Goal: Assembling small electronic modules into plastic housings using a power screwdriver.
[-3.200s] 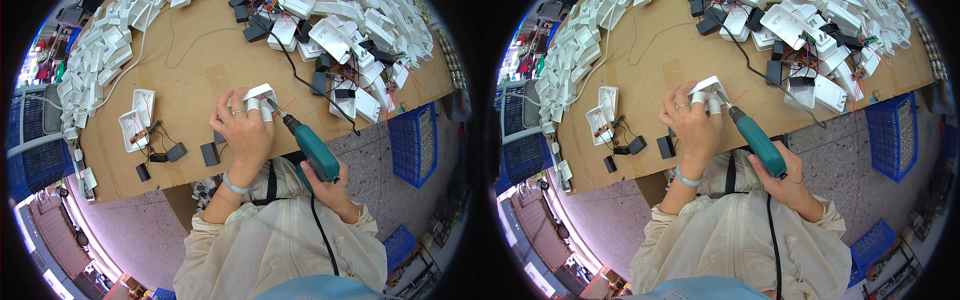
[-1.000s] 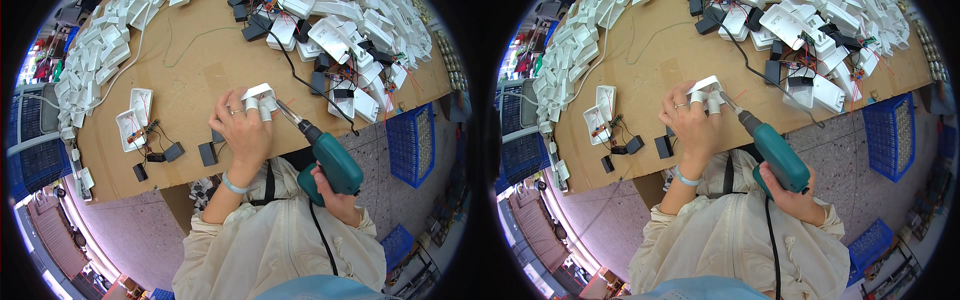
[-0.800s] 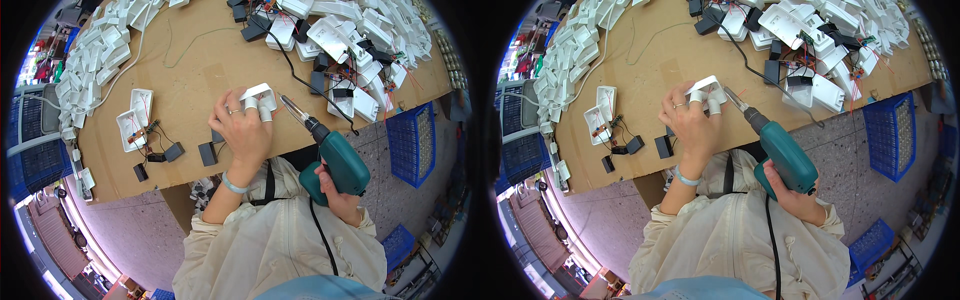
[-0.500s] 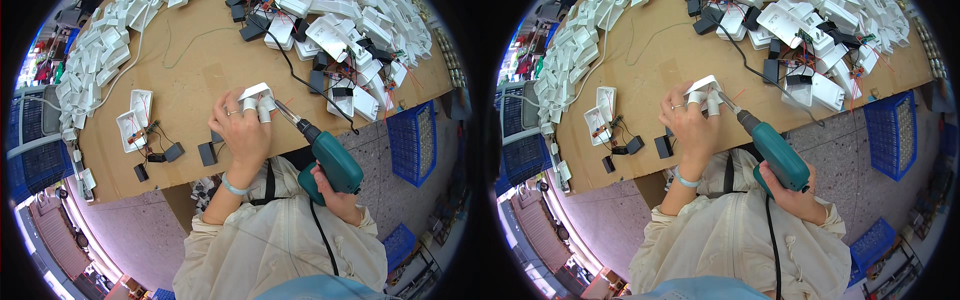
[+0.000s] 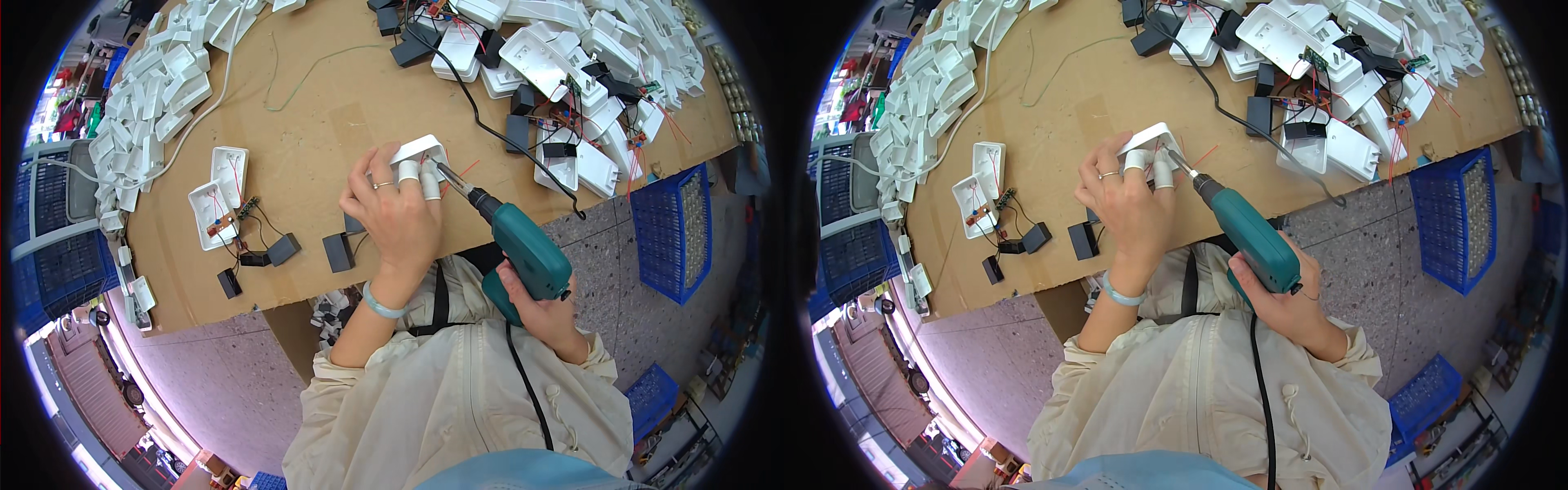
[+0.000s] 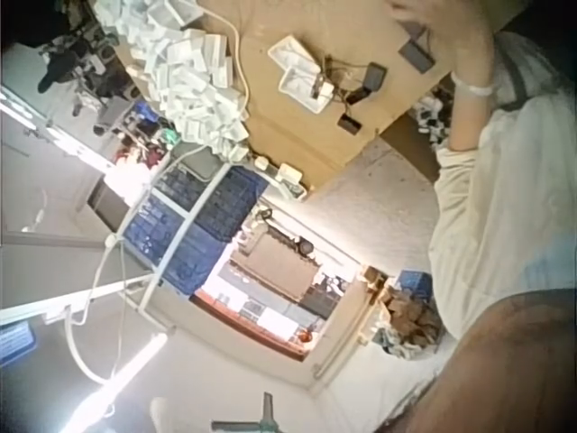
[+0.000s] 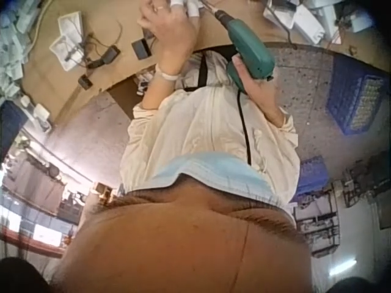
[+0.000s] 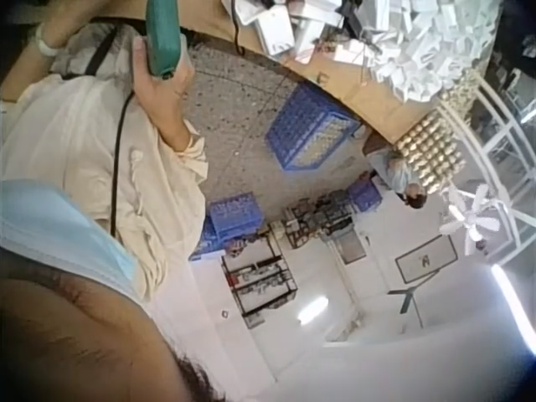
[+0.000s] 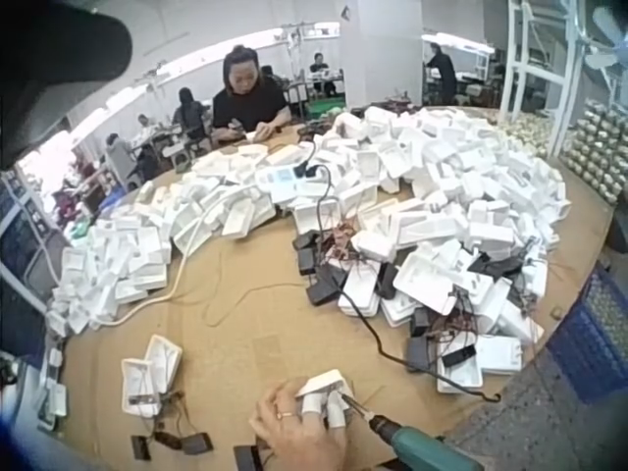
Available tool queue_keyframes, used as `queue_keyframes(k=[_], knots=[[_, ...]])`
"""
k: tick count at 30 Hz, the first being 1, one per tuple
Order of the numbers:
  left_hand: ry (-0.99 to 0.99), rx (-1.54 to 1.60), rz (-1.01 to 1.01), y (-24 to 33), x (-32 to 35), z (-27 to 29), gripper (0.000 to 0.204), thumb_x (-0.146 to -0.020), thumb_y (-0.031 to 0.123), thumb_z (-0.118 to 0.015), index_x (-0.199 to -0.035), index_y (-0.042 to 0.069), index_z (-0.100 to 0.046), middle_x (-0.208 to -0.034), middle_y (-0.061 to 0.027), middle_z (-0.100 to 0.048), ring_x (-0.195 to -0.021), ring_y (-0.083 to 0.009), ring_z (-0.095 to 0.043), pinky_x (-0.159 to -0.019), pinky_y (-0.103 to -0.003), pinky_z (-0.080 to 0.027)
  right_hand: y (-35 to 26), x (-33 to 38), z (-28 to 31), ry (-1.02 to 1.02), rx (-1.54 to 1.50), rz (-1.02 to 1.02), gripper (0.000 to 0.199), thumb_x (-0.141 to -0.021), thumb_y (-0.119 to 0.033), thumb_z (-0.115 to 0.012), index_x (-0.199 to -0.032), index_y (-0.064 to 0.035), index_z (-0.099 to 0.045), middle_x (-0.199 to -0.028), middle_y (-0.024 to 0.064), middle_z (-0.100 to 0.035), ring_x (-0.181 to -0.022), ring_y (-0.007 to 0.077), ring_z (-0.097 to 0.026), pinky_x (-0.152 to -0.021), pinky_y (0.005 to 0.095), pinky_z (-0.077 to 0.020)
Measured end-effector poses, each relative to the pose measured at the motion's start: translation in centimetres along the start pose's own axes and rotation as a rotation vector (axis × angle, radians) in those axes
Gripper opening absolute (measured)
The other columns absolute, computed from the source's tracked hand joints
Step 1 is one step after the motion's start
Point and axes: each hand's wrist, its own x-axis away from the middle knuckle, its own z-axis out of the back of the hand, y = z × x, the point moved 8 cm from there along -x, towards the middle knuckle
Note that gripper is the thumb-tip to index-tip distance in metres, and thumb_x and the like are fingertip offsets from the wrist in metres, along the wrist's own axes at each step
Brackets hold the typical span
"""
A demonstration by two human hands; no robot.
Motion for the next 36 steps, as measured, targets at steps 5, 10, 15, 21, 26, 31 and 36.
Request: queue_keyframes(k=[5, 10, 15, 21, 26, 31, 36], knots=[[-0.006, -0.008, 0.004, 0.0, -0.1, -0.1, 0.028, -0.067, 0.016, -0.085, -0.089, 0.0, -0.075, -0.124, -0.0072, -0.065, -0.117, -0.0325, -0.053, -0.094, -0.048, -0.033, 0.2, -0.4, -0.2, 0.005, 0.022, 0.029, 0.019, -0.089, -0.006, -0.077, -0.104, 0.0017, -0.069, -0.088, 0.0084, -0.071, -0.076, 0.0147, -0.068, -0.068, 0.0281, -0.0524], [-0.018, -0.016, 0.01, 0.1, -0.1, -0.1, 0.026, -0.067, 0.015, -0.084, -0.087, 0.0, -0.076, -0.123, -0.0069, -0.065, -0.117, -0.0324, -0.053, -0.094, -0.048, -0.033, 0.4, -0.8, -0.4, 0.014, -0.009, 0.048, 0.019, -0.089, -0.007, -0.078, -0.104, 0.0018, -0.069, -0.086, 0.0085, -0.07, -0.073, 0.0158, -0.067, -0.066, 0.0283, -0.0516], [-0.036, 0.041, 0.014, 0.3, -0.2, -0.1, 0.016, -0.079, 0.011, -0.074, -0.085, -0.003, -0.074, -0.125, -0.0124, -0.064, -0.121, -0.0352, -0.051, -0.094, -0.05, -0.032, 0.2, -1.0, -0.5, 0.012, 0.041, 0.06, 0.019, -0.089, -0.006, -0.078, -0.103, 0.0016, -0.068, -0.084, 0.0094, -0.069, -0.071, 0.0158, -0.066, -0.064, 0.0279, -0.0502], [-0.011, -0.013, 0.009, 0.1, -0.1, -0.3, 0.025, -0.066, 0.014, -0.084, -0.088, 0.002, -0.076, -0.123, -0.0057, -0.064, -0.117, -0.0313, -0.053, -0.095, -0.048, -0.033, 0.1, -1.0, -0.6, -0.021, 0.08, 0.065, 0.018, -0.089, -0.006, -0.078, -0.102, 0.002, -0.068, -0.083, 0.0099, -0.068, -0.07, 0.0156, -0.065, -0.063, 0.0274, -0.0493], [-0.018, -0.014, 0.004, 0.0, 0.0, -0.4, 0.029, -0.063, 0.015, -0.087, -0.088, 0.003, -0.077, -0.123, -0.0053, -0.064, -0.117, -0.0315, -0.053, -0.095, -0.048, -0.033, -0.7, -0.9, -0.6, -0.007, 0.075, 0.131, 0.02, -0.089, -0.006, -0.078, -0.105, 0.0024, -0.068, -0.085, 0.01, -0.069, -0.073, 0.016, -0.068, -0.066, 0.0272, -0.0513], [-0.008, -0.015, 0.004, 0.0, -0.1, -0.3, 0.03, -0.063, 0.015, -0.087, -0.088, 0.003, -0.076, -0.123, -0.0052, -0.064, -0.116, -0.0316, -0.053, -0.095, -0.048, -0.033, -0.8, -0.8, -0.7, -0.032, 0.08, 0.109, 0.022, -0.089, -0.004, -0.078, -0.106, 0.0038, -0.068, -0.087, 0.0099, -0.069, -0.075, 0.0166, -0.069, -0.066, 0.0278, -0.0526], [0.005, 0.0, 0.004, 0.0, -0.2, -0.4, 0.027, -0.065, 0.015, -0.085, -0.087, 0.003, -0.076, -0.121, -0.005, -0.065, -0.115, -0.0315, -0.053, -0.094, -0.047, -0.033, -0.5, -0.5, -0.5, -0.006, 0.065, 0.146, 0.022, -0.088, -0.004, -0.077, -0.107, 0.004, -0.067, -0.088, 0.0103, -0.069, -0.075, 0.0168, -0.069, -0.066, 0.028, -0.0526]])
